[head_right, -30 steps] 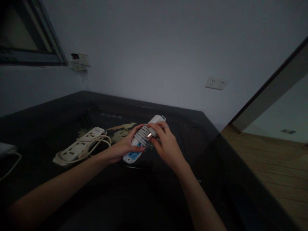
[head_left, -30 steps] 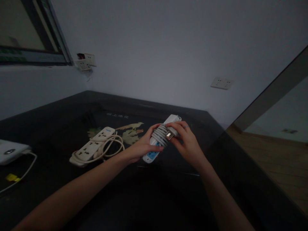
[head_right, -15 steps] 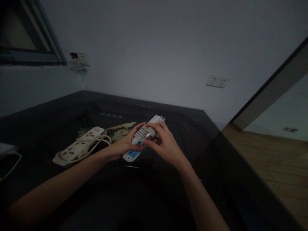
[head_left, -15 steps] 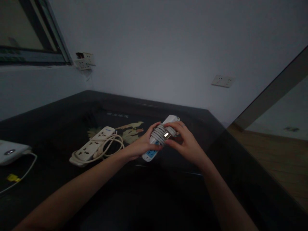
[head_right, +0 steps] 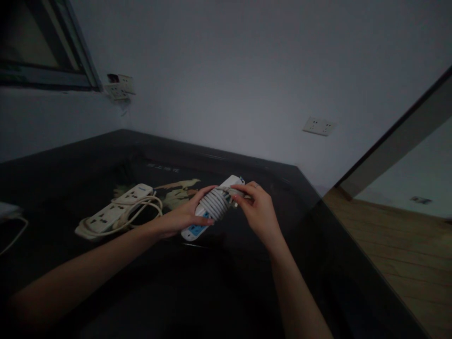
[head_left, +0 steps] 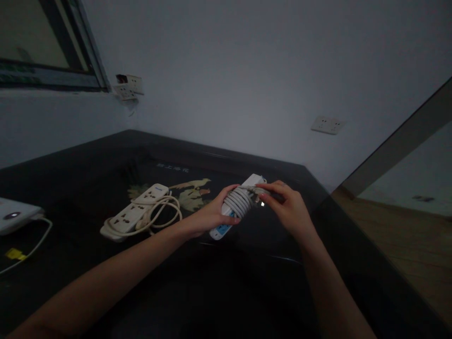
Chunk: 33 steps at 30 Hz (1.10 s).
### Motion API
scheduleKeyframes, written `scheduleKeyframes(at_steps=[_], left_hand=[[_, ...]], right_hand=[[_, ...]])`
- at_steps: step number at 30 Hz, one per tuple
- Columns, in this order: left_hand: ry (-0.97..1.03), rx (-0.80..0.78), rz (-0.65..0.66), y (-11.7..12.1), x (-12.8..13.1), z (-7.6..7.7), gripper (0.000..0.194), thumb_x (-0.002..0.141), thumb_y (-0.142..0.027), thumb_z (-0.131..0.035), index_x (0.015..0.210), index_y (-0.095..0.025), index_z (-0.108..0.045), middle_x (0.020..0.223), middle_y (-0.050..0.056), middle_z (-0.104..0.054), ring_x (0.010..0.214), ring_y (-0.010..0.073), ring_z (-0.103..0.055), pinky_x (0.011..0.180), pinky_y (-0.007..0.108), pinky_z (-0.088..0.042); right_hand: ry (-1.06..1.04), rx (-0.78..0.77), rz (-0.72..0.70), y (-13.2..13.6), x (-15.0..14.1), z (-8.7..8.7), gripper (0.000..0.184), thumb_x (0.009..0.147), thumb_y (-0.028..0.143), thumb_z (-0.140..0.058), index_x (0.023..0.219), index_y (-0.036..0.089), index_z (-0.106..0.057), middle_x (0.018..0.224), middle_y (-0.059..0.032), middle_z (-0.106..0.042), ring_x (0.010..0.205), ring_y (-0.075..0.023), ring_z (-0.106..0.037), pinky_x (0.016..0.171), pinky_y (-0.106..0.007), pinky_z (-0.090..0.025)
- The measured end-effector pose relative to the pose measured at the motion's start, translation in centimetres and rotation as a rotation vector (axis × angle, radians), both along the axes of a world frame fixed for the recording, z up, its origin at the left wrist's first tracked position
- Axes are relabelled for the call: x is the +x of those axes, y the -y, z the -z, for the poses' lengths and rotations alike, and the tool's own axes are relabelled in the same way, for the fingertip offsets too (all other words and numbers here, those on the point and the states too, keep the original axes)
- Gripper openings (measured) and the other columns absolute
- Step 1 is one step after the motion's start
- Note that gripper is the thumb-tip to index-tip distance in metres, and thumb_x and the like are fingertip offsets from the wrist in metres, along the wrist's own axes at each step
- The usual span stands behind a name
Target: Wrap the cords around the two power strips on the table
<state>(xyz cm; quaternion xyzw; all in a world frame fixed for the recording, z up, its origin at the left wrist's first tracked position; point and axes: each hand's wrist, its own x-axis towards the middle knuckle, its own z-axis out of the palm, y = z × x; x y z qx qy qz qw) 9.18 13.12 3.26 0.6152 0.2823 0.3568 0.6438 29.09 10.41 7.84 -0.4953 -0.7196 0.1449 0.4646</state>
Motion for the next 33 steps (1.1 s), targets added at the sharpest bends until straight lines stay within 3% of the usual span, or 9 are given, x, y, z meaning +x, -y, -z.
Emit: scheduleKeyframes(at_steps=[3,7,14,22,33], left_hand=[[0.020,-0.106,0.008,0.2,0.2,-0.2,0.096,0.058,-0.011,-0.075,0.140,-0.025,-0.026,0.133,0.013,-0.044,0.116,0.0284,-0.047,0.093,0.039,-0.040],[0.059,-0.292,0.026,0.5,0.2,-0.4,0.098,0.060,-0.011,-0.075,0.140,-0.030,-0.024,0.126,0.014,-0.049,0.090,0.0232,-0.060,0.072,0.033,-0.047],[0.158,-0.529,0.098,0.4,0.5,0.6,0.097,0.065,-0.015,-0.074,0.142,-0.033,-0.017,0.099,0.007,-0.061,0.063,0.0168,-0.063,0.058,0.029,-0.049],[0.209,-0.586,0.106,0.0,0.7,1.0,0.083,0.067,-0.018,-0.072,0.136,-0.030,-0.028,0.091,0.004,-0.059,0.063,0.0174,-0.063,0.055,0.030,-0.050],[0.217,-0.541,0.046,-0.1,0.7,0.7,0.085,0.067,-0.014,-0.072,0.137,-0.030,-0.026,0.102,0.008,-0.059,0.063,0.0181,-0.065,0.054,0.032,-0.053]], right_hand=[[-0.012,0.012,-0.009,-0.2,0.0,0.2,0.018,0.078,0.024,-0.062,0.093,0.020,-0.072,0.081,-0.0044,-0.058,0.075,-0.0160,-0.057,0.063,-0.028,-0.049],[-0.032,0.054,0.010,-0.5,-0.2,0.6,0.018,0.079,0.025,-0.062,0.094,0.021,-0.072,0.084,-0.0046,-0.059,0.076,-0.0164,-0.058,0.063,-0.029,-0.050],[-0.012,0.043,0.031,-1.7,-0.2,1.9,0.018,0.080,0.029,-0.062,0.091,0.020,-0.073,0.078,-0.0046,-0.060,0.072,-0.0168,-0.059,0.060,-0.028,-0.048],[-0.076,0.035,0.108,-2.4,-1.6,4.0,0.018,0.081,0.025,-0.060,0.093,0.018,-0.072,0.082,-0.0050,-0.059,0.075,-0.0176,-0.059,0.062,-0.028,-0.048],[-0.054,0.131,0.193,-1.8,-1.8,3.8,0.017,0.082,0.024,-0.059,0.093,0.020,-0.071,0.083,-0.0040,-0.063,0.077,-0.0173,-0.060,0.071,-0.031,-0.046]])
